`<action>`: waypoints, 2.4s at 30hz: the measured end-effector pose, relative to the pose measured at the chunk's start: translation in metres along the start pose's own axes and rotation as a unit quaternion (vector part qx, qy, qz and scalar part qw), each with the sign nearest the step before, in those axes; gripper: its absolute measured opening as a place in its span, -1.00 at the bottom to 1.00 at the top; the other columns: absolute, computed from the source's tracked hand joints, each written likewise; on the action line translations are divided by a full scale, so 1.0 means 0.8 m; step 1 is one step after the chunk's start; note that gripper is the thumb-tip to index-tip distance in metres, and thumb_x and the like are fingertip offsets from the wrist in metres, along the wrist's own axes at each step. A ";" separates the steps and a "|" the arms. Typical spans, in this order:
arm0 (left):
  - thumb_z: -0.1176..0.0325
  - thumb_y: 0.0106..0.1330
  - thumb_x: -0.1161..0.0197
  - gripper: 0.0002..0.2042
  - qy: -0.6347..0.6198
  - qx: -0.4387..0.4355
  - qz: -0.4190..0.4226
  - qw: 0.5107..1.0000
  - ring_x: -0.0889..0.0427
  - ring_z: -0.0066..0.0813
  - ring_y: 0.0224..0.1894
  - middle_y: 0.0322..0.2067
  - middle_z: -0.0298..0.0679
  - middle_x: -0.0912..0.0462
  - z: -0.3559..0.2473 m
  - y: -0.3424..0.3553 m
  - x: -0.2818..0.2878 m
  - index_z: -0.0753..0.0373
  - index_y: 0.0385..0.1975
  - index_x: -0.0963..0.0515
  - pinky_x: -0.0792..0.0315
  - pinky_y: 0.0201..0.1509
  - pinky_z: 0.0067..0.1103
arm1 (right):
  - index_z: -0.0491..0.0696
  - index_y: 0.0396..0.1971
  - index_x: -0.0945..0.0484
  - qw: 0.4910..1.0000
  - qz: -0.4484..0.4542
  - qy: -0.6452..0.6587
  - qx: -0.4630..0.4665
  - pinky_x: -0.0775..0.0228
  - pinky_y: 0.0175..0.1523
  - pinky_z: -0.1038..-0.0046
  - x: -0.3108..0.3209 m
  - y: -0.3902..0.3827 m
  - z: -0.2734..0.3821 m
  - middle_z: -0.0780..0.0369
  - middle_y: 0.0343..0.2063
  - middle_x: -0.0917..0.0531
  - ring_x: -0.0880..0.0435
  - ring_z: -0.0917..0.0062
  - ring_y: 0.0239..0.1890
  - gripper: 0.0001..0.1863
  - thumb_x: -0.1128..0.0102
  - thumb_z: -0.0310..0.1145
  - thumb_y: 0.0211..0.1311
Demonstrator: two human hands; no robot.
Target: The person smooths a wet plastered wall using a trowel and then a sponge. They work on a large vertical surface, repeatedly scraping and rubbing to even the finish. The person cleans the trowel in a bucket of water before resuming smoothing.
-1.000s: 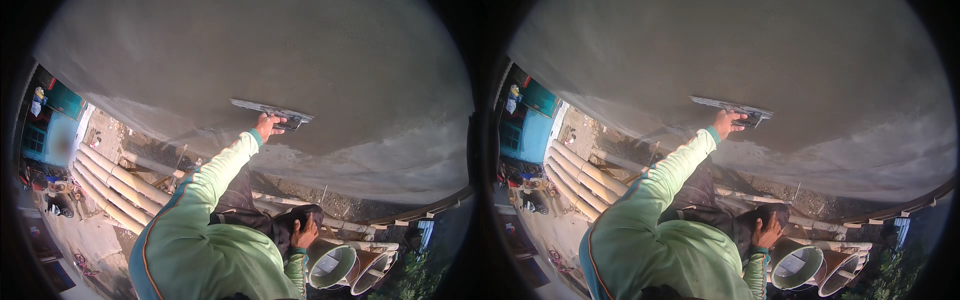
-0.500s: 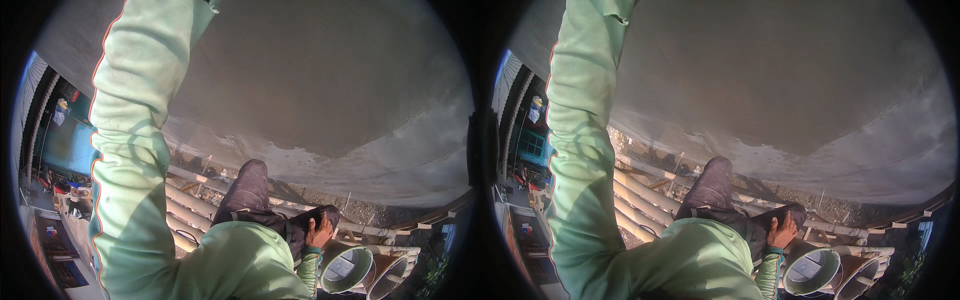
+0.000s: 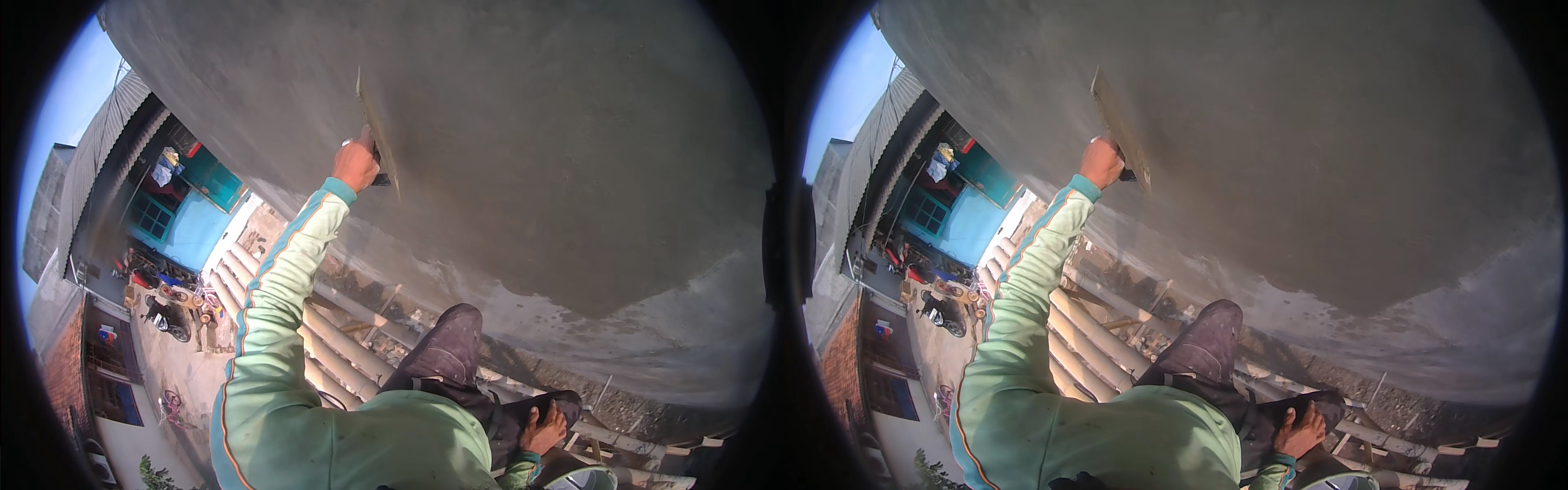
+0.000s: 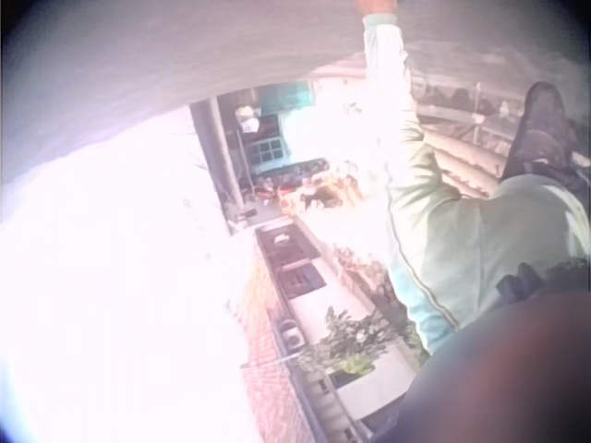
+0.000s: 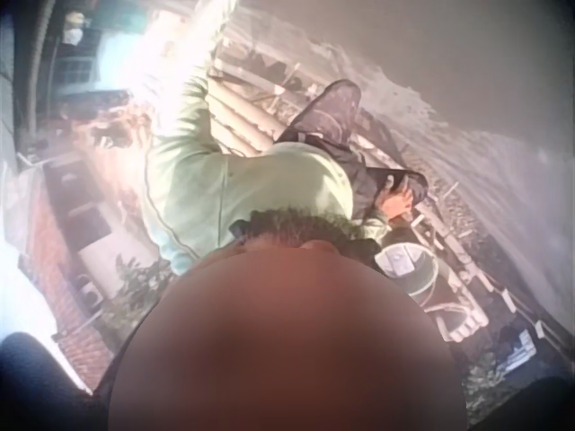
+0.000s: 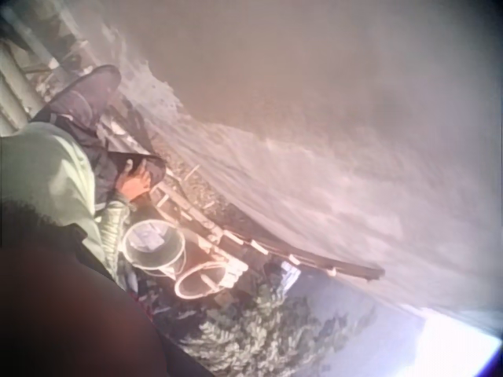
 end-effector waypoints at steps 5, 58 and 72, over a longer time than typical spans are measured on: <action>0.47 0.28 -0.15 -0.68 0.050 0.048 0.015 0.998 -0.71 0.28 -0.14 -0.30 0.17 -0.73 -0.066 0.023 0.002 0.51 -0.01 -0.39 -0.54 -0.01 -0.03 | -0.03 0.26 -0.58 0.999 0.027 -0.024 -0.003 -0.14 0.38 0.00 0.002 0.001 0.005 0.08 0.14 -0.60 -0.45 0.09 0.27 -0.36 -0.22 0.06 0.31; 0.49 0.12 -0.44 -0.58 -0.176 -0.005 0.106 0.979 -0.77 0.02 -0.20 -0.16 0.08 -0.65 -0.473 -0.154 -0.309 0.38 -0.09 -0.37 -0.69 -0.16 -0.25 | 0.02 0.21 -0.65 0.998 -0.014 0.052 0.028 -0.15 0.34 0.01 0.004 0.001 0.006 0.03 0.09 -0.63 -0.48 0.05 0.22 -0.42 -0.23 0.05 0.32; 0.19 0.46 -0.23 -0.68 -0.335 0.171 0.117 0.919 -0.70 0.02 0.04 -0.02 -0.04 -0.76 0.033 -0.310 -0.475 0.29 0.01 -0.65 -0.55 0.09 -0.28 | 0.08 0.23 -0.62 0.998 -0.007 -0.039 0.047 -0.19 0.32 -0.03 -0.016 -0.006 0.001 0.07 0.04 -0.62 -0.50 0.08 0.18 -0.44 -0.16 0.09 0.37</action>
Point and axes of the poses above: each hand's wrist, its own y-axis towards the middle knuckle, its own x-axis out of the back of the hand, z = x × y, the point moved 5 cm from there along y, towards the middle knuckle
